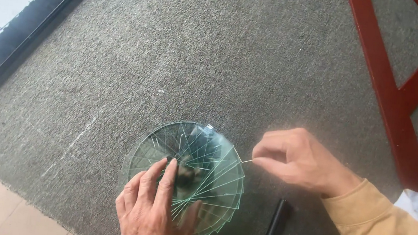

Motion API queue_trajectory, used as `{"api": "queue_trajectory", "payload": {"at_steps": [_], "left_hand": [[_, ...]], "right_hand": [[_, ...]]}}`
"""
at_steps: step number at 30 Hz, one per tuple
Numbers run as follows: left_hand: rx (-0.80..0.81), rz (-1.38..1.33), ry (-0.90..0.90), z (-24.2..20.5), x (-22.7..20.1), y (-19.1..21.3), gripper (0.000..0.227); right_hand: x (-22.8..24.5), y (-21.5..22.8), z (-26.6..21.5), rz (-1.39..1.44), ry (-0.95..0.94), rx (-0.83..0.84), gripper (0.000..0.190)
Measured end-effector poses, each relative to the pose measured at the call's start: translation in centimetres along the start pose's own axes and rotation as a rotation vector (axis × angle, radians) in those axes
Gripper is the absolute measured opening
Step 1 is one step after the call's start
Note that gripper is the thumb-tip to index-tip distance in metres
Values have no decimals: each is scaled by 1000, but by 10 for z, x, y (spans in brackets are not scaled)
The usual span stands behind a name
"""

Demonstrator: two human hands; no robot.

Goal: Marking and preparing a circular glass pane by applying liquid and wrapping wire around its edge

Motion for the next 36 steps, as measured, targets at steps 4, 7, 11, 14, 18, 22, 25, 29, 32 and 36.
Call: {"api": "queue_trajectory", "payload": {"at_steps": [4, 7, 11, 14, 18, 22, 25, 29, 32, 36], "left_hand": [[-6, -15, 0, 1, -1, 0, 92], [-10, -13, -3, 1, 0, -2, 95], [33, -21, -25, 1, 1, -2, 95], [57, -20, -21, 0, 3, -1, 98], [41, -14, -23, -1, 4, -2, 99], [36, -25, -16, 0, 4, -2, 97], [10, -45, -28, 2, 4, 0, 93], [11, -38, -29, 1, 5, -3, 98], [17, -53, -19, 2, 5, -1, 98], [-14, -86, -20, 2, 4, -1, 88]], "right_hand": [[-7, -2, 1, -11, -19, 35, 17], [-8, -2, 3, -8, 3, 53, 19], [-9, 0, 8, -46, 23, 72, 18], [-7, 0, 10, -63, 13, 90, 16], [-10, 0, 12, -74, 30, 87, 15], [-9, 1, 13, -103, 19, 101, 15], [-10, 0, 13, -83, 8, 99, 14], [-12, -1, 13, -102, 31, 94, 14], [-12, -1, 13, -111, 20, 94, 14], [-11, -1, 13, -107, -16, 104, 14]]}}
Point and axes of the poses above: each hand's wrist, its own z-axis towards the middle knuckle, its own y-axis out of the back of the hand, x = y × z, the point moved 1 cm from there along z, towards the middle knuckle, and after that the axes turned 7 degrees about -x, right-handed, at the moved point
